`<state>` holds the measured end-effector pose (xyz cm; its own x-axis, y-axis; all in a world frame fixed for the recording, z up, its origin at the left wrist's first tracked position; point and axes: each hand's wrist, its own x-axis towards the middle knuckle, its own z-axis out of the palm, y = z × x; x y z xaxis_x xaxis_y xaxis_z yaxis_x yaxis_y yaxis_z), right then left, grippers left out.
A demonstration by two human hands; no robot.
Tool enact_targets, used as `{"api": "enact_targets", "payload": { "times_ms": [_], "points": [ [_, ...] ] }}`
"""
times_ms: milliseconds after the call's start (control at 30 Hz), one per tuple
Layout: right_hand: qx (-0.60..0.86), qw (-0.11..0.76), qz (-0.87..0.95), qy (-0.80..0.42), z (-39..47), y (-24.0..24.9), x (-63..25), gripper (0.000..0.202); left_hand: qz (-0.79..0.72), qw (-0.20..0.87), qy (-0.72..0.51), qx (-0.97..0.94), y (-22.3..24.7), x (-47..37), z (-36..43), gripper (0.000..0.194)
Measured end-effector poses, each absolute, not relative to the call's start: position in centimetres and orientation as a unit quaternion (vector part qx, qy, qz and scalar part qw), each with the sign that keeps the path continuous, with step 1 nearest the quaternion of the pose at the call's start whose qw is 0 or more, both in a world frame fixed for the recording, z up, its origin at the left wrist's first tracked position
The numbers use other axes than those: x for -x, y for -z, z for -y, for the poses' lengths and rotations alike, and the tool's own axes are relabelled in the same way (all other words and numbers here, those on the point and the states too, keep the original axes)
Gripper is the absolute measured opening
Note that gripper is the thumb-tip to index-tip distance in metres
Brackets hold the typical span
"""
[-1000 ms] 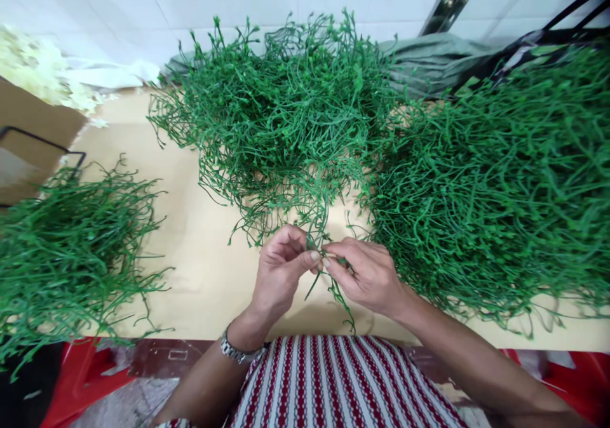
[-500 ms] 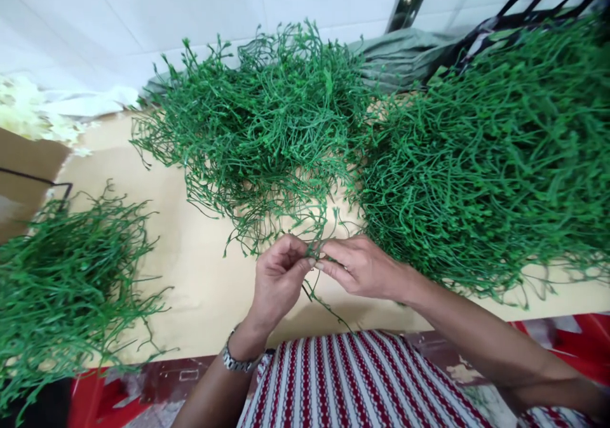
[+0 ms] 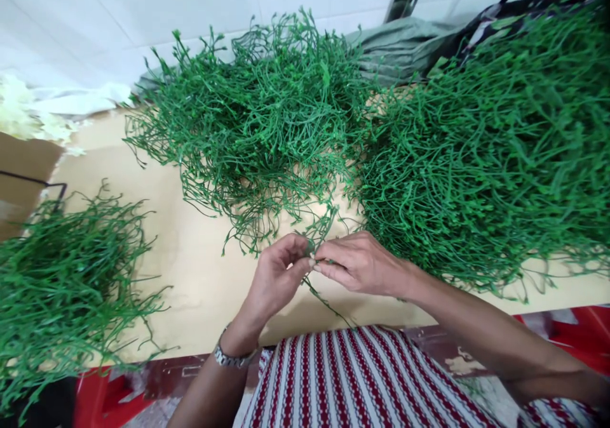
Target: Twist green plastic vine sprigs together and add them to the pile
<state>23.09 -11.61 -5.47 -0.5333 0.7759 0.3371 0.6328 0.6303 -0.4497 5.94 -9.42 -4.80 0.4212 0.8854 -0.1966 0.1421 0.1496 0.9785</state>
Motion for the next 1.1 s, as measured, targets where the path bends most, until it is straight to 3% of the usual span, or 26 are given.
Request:
{"api": "enact_targets", "payload": {
  "times_ms": [133, 533, 800, 1100],
  "points": [
    [0.396, 0.246, 0.874, -0.139, 11.5, 5.0, -23.3, 0.021, -0.432, 0.655, -0.232, -0.575, 4.6, -5.7, 8.9, 0.006],
    [0.36, 0.169, 0.912, -0.102, 12.2, 5.5, -22.9, 0.013, -0.399, 0.577, -0.122, -0.702, 4.0, -5.2, 8.9, 0.017],
    [0.316, 0.037, 0.942, -0.108, 12.3, 4.5, -22.7, 0.022, -0.36, 0.487, -0.068, -0.793, 3.7, -5.7, 8.8, 0.022],
    [0.271, -0.032, 0.954, -0.126, 10.4, 3.0, -23.6, 0.018, -0.343, 0.455, -0.007, -0.822, 1.9, -6.4, 6.7, 0.022]
  ]
}}
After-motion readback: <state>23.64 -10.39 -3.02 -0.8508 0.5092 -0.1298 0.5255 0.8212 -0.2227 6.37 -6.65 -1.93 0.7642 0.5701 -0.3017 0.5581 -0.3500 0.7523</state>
